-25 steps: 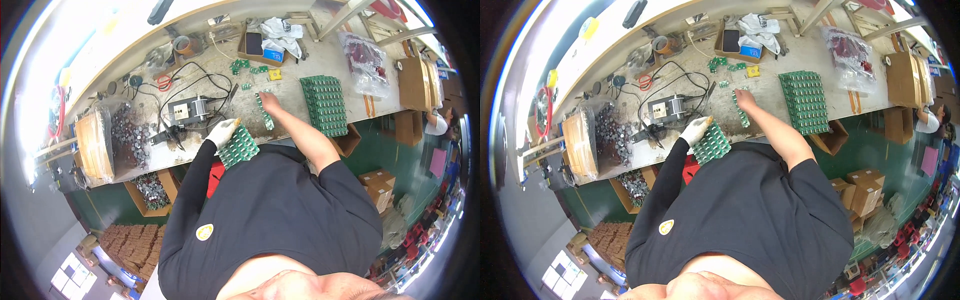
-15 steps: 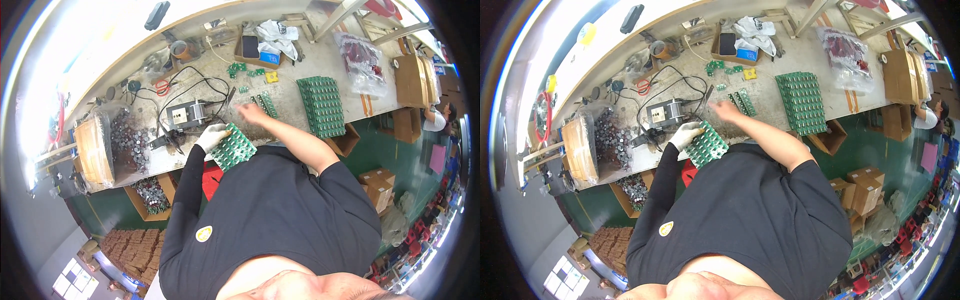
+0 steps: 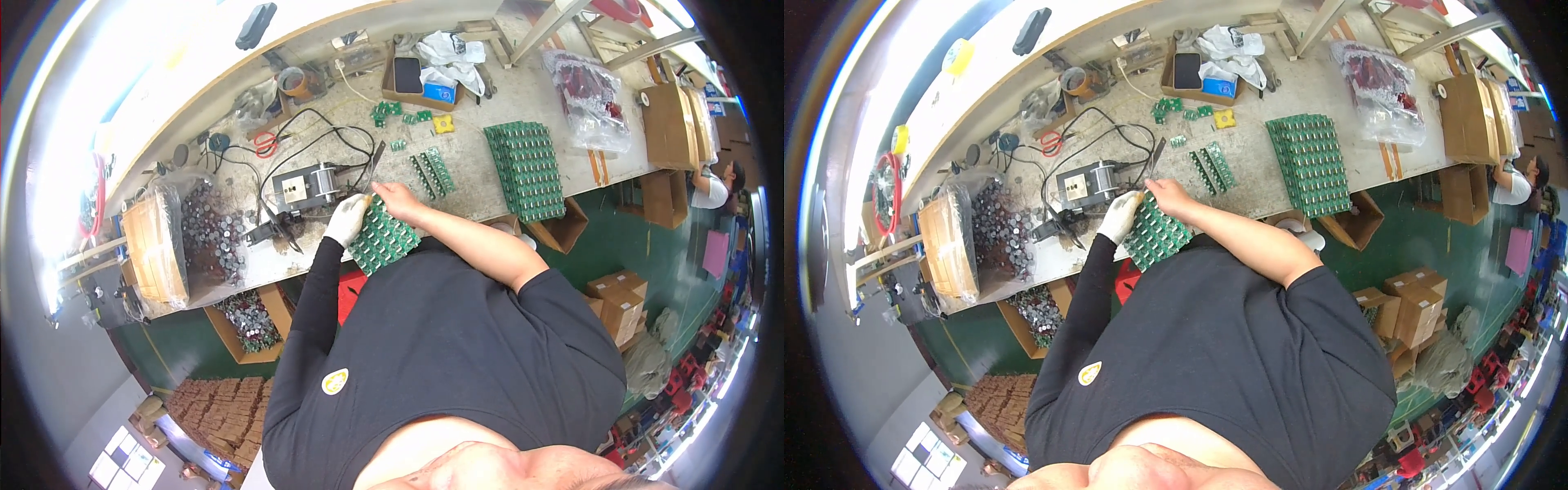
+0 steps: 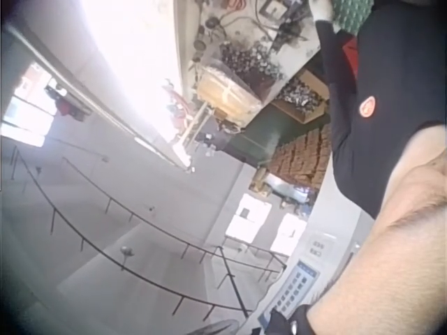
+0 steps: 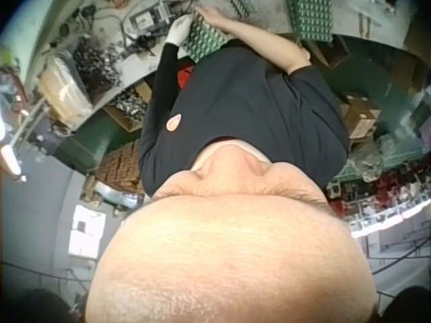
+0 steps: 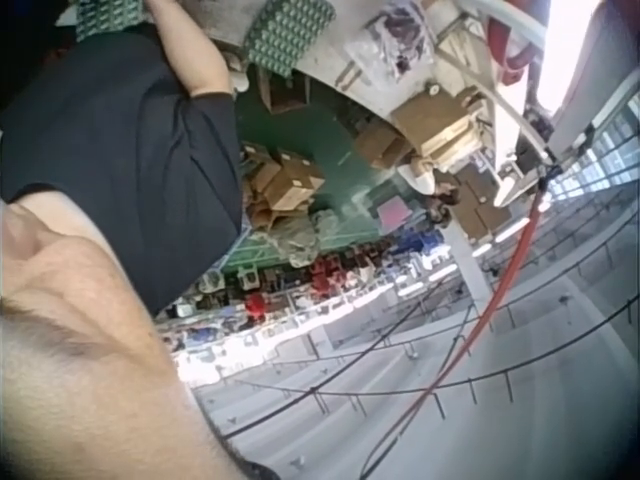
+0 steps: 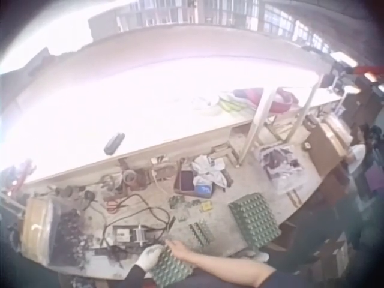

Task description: The person separates green circuit board panels into smaller strips by hand, stacks them on the workbench, and then places the strips into a cardboard box. They then return to the workbench to continue breaking more panels into sections.

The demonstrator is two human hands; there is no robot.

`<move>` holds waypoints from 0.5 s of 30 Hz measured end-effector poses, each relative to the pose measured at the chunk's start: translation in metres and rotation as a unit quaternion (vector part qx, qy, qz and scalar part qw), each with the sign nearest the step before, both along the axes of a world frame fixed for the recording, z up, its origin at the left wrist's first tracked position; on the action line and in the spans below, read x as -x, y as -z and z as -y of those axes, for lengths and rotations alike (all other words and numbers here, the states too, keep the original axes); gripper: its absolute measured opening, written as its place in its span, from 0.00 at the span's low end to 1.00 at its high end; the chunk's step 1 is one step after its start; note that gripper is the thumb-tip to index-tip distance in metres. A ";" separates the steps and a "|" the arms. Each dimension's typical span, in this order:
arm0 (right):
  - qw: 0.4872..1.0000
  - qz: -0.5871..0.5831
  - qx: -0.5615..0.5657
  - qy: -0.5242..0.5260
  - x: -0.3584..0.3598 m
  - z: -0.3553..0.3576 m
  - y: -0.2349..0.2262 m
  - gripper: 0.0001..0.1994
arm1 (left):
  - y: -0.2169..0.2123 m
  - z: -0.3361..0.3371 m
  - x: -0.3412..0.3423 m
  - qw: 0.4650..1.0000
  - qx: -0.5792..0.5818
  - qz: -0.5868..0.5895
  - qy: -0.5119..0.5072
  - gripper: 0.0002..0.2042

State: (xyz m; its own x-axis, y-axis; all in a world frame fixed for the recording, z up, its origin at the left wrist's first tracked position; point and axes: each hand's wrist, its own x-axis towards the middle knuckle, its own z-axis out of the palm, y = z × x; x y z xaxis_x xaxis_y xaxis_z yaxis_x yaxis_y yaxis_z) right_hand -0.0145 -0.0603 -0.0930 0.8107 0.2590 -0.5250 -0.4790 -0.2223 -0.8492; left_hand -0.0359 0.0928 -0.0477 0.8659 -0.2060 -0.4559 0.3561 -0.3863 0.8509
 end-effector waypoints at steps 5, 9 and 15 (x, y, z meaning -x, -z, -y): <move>0.976 -0.128 -0.156 0.080 -0.003 0.012 -0.001 0.21 | 0.021 0.016 -0.001 0.999 0.024 0.012 -0.045 0.18; 0.913 -0.290 -0.247 0.143 0.001 0.017 0.001 0.17 | 0.039 0.025 0.003 0.984 0.127 -0.023 -0.120 0.17; 0.989 0.028 0.082 0.122 -0.030 0.054 0.044 0.23 | 0.026 0.031 0.002 0.995 0.006 -0.060 -0.074 0.28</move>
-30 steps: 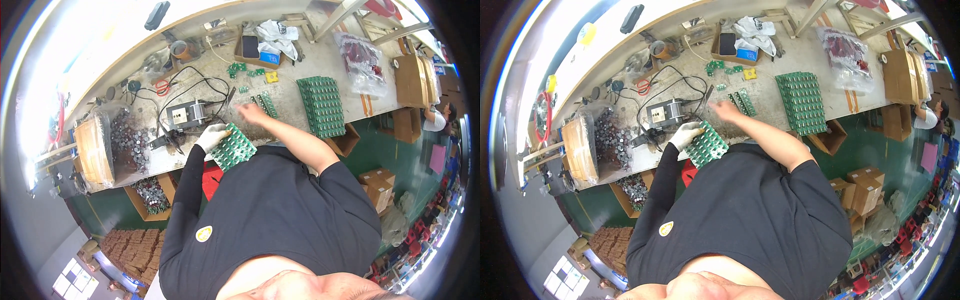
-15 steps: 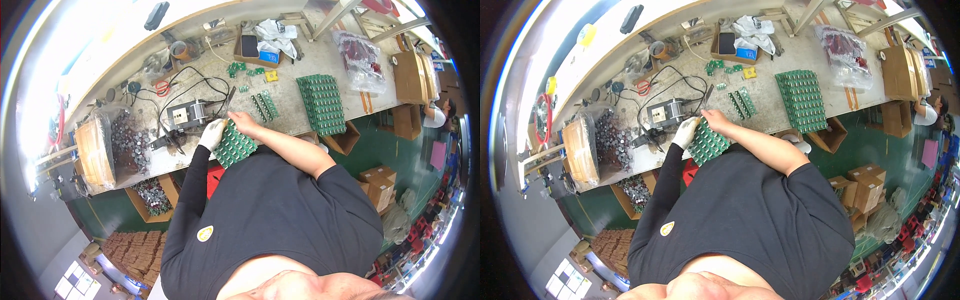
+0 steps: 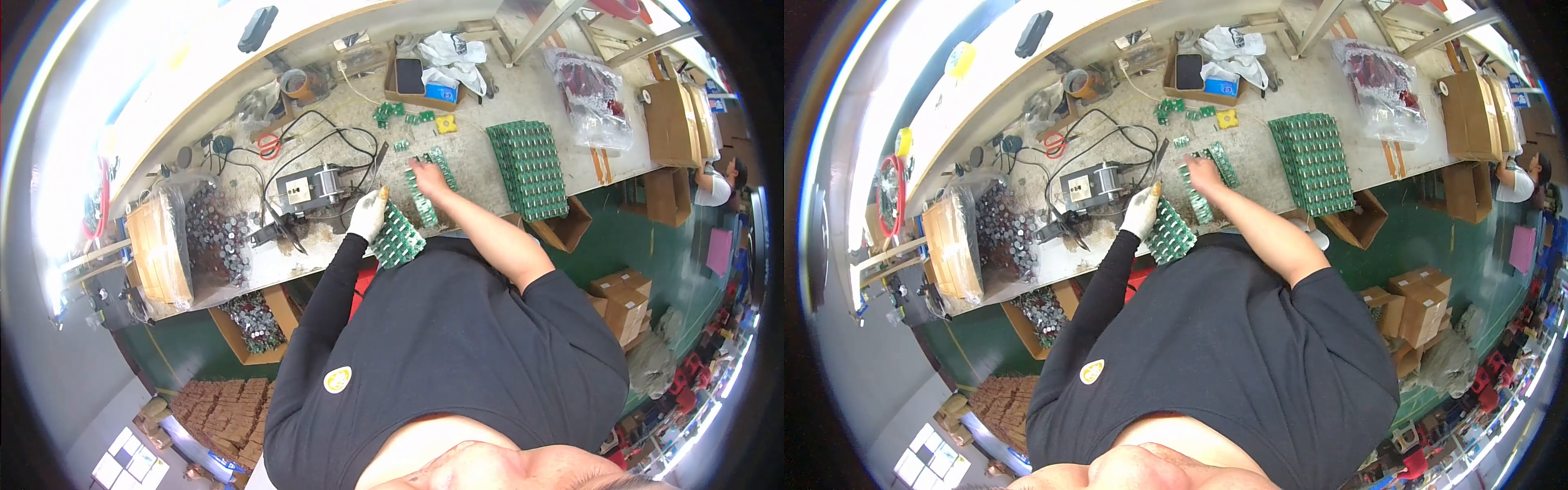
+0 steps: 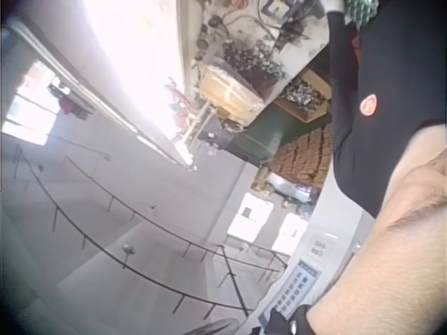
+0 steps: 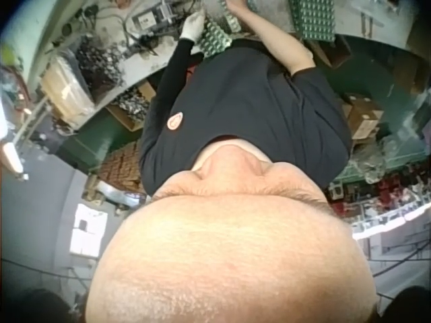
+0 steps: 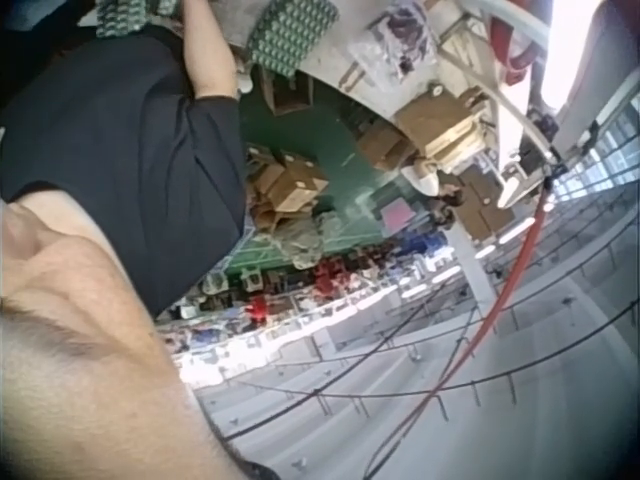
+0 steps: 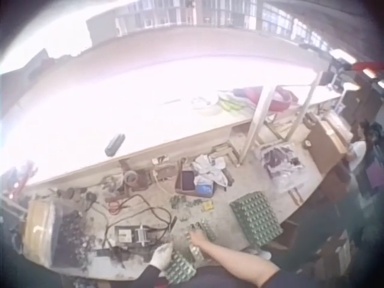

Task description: The person separates green circuit board panels into smaller strips by hand, stacks them on the workbench, and then places the strips into a cardboard box. They then return to the workbench to continue breaking more panels into sections.

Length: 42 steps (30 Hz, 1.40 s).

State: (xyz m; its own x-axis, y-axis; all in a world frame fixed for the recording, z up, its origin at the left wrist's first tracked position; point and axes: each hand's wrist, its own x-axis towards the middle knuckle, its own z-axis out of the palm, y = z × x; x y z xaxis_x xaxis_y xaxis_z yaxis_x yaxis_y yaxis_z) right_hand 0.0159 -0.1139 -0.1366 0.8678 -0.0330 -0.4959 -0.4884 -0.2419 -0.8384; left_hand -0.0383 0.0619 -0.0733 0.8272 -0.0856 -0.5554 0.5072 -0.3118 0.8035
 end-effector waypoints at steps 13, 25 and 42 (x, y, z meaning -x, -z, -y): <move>0.958 -0.060 -0.004 -0.281 0.027 -0.042 -0.028 0.24 | 0.012 -0.008 0.003 0.985 -0.157 0.057 0.044 0.32; 0.985 -0.070 -0.160 0.015 0.013 -0.027 -0.059 0.21 | -0.011 -0.015 0.025 0.814 0.443 -0.192 -0.323 0.24; 0.854 -0.333 -0.397 0.043 0.020 -0.021 -0.087 0.18 | -0.008 0.022 0.044 0.614 0.698 -0.225 -0.294 0.15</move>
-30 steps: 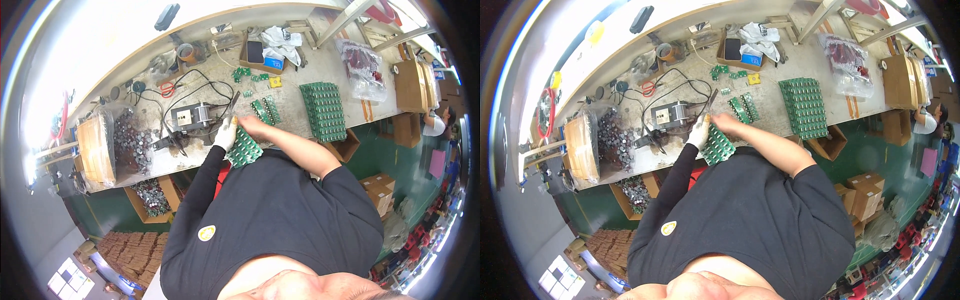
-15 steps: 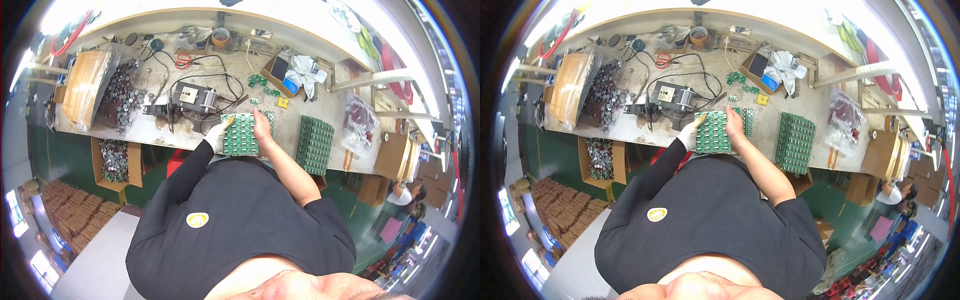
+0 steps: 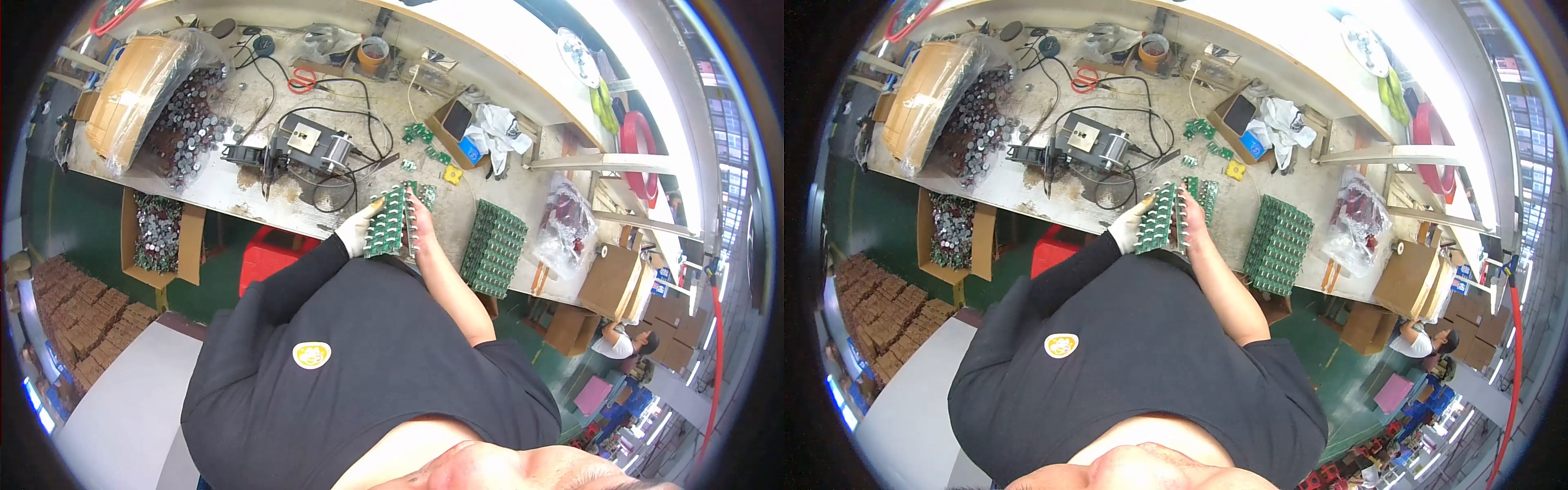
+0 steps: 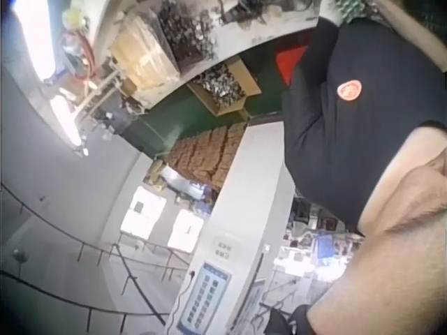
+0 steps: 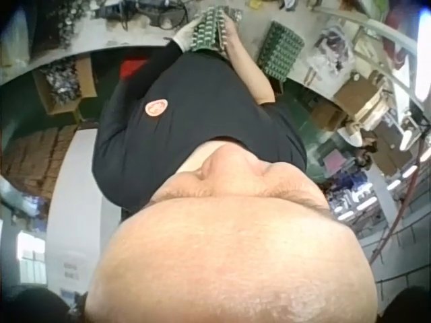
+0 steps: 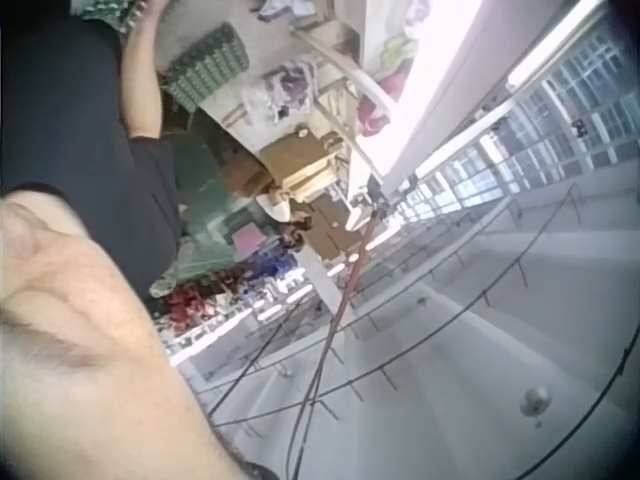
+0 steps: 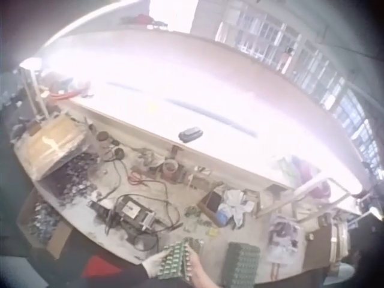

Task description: The person separates green circuit board panels into smaller strips by hand, stacks them on the workbench, and then places the strips into a cardboard box. They then return to the workbench to continue breaking more panels into sections.

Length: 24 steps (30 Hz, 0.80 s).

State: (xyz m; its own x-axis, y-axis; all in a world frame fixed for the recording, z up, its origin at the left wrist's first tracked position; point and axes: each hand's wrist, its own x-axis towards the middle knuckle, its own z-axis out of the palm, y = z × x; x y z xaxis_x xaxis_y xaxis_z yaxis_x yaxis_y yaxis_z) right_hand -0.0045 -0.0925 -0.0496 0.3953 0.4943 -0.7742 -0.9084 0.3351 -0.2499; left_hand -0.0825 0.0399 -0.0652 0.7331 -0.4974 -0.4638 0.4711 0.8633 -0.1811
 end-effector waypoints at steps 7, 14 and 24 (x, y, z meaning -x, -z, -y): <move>0.861 0.272 0.415 -0.112 -0.040 0.058 0.092 0.21 | 0.035 -0.022 0.017 0.991 -0.123 -0.043 -0.038 0.11; 0.646 0.429 0.603 -0.186 -0.046 0.055 0.102 0.22 | 0.048 -0.012 0.016 0.986 -0.148 -0.068 0.044 0.11; 0.896 0.247 0.361 -0.083 0.004 0.000 0.037 0.28 | 0.006 0.003 -0.007 0.951 -0.305 -0.011 0.051 0.13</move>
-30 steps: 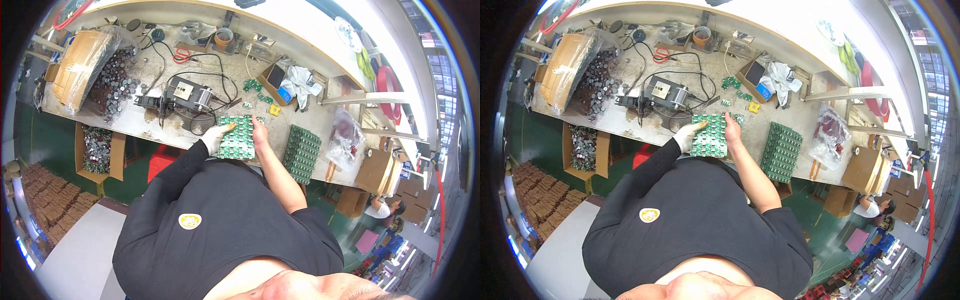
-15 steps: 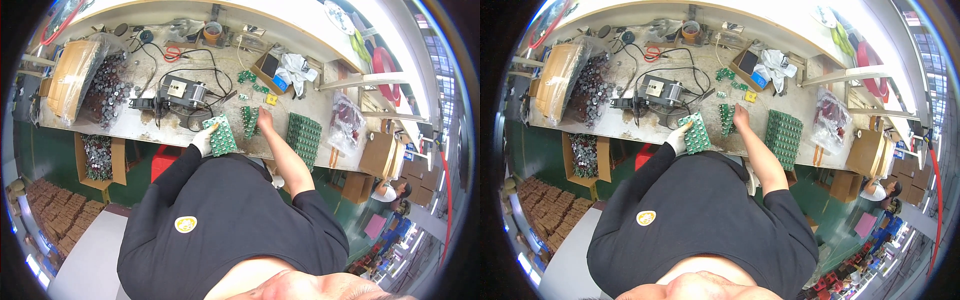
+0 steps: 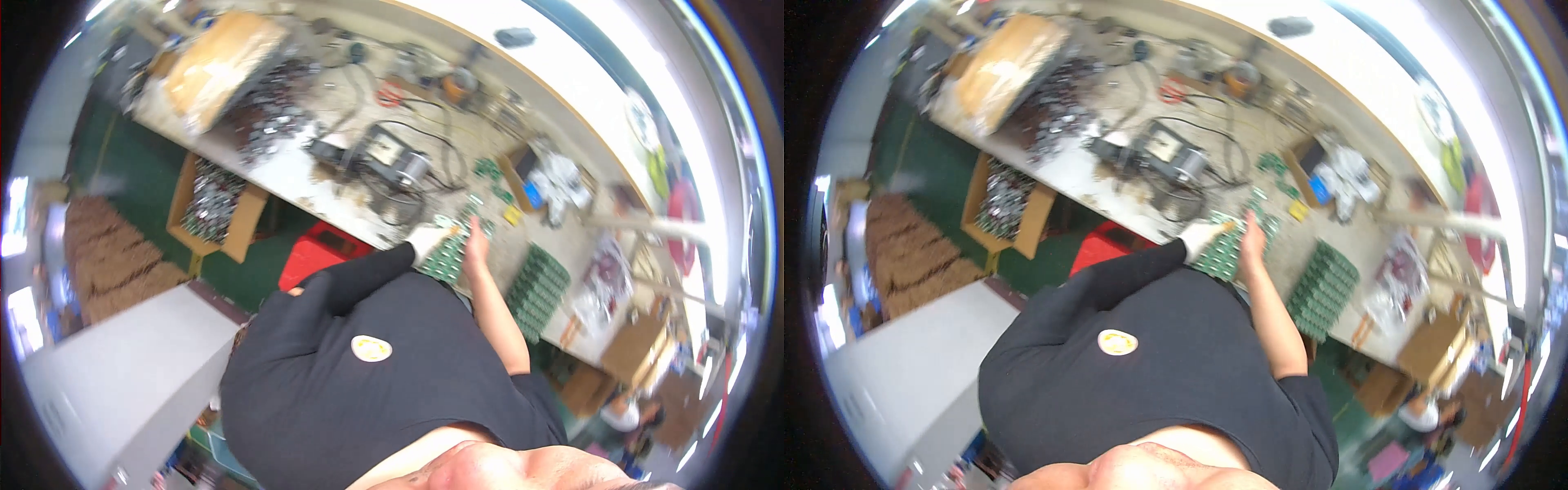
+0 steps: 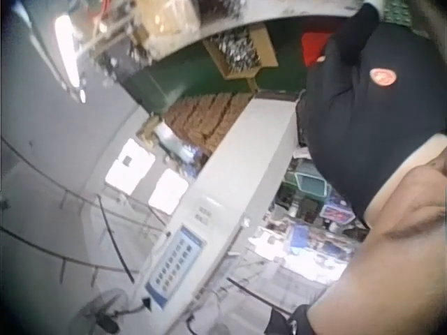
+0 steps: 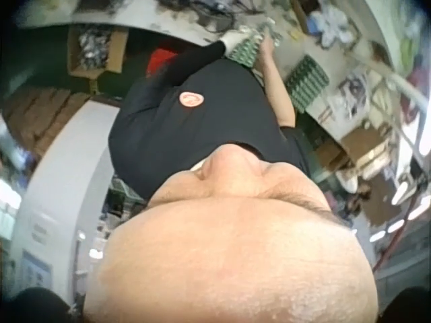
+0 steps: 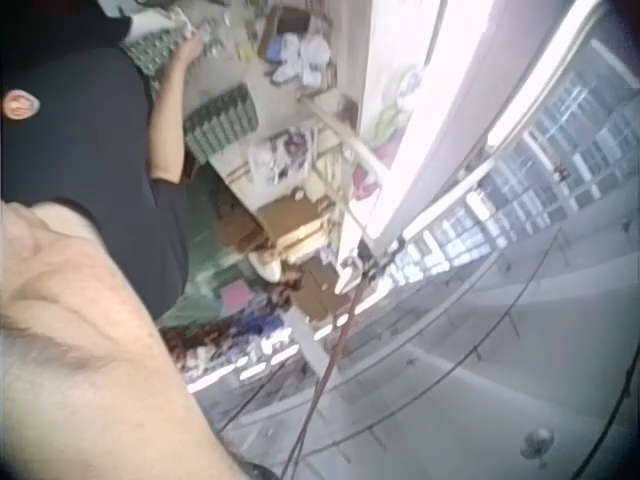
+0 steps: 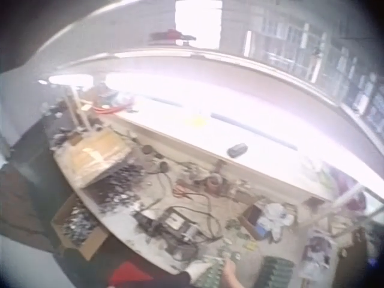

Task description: The person separates green circuit board panels into smaller strips by hand, stacks them on the workbench, and then places the strips into a cardboard box. They then return to the workbench to continue breaking more panels into sections.

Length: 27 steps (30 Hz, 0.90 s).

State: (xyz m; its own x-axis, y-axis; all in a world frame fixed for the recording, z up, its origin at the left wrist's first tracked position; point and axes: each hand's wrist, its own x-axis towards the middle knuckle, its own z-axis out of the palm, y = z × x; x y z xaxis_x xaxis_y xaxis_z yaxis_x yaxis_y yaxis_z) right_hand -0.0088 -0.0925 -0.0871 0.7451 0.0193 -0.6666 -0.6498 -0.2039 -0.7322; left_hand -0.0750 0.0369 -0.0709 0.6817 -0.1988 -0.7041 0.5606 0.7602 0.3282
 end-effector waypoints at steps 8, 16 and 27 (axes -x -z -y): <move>0.998 0.057 0.023 -0.020 0.003 0.020 0.013 0.29 | -0.003 0.018 0.011 0.998 -0.045 0.029 0.014 0.21; 0.935 -0.176 -0.306 0.042 0.001 0.024 0.011 0.19 | 0.021 0.026 0.007 0.936 0.347 0.018 -0.047 0.16; 0.930 0.157 0.327 -0.056 -0.052 0.046 0.077 0.27 | 0.044 -0.010 0.021 0.990 0.064 -0.093 -0.080 0.25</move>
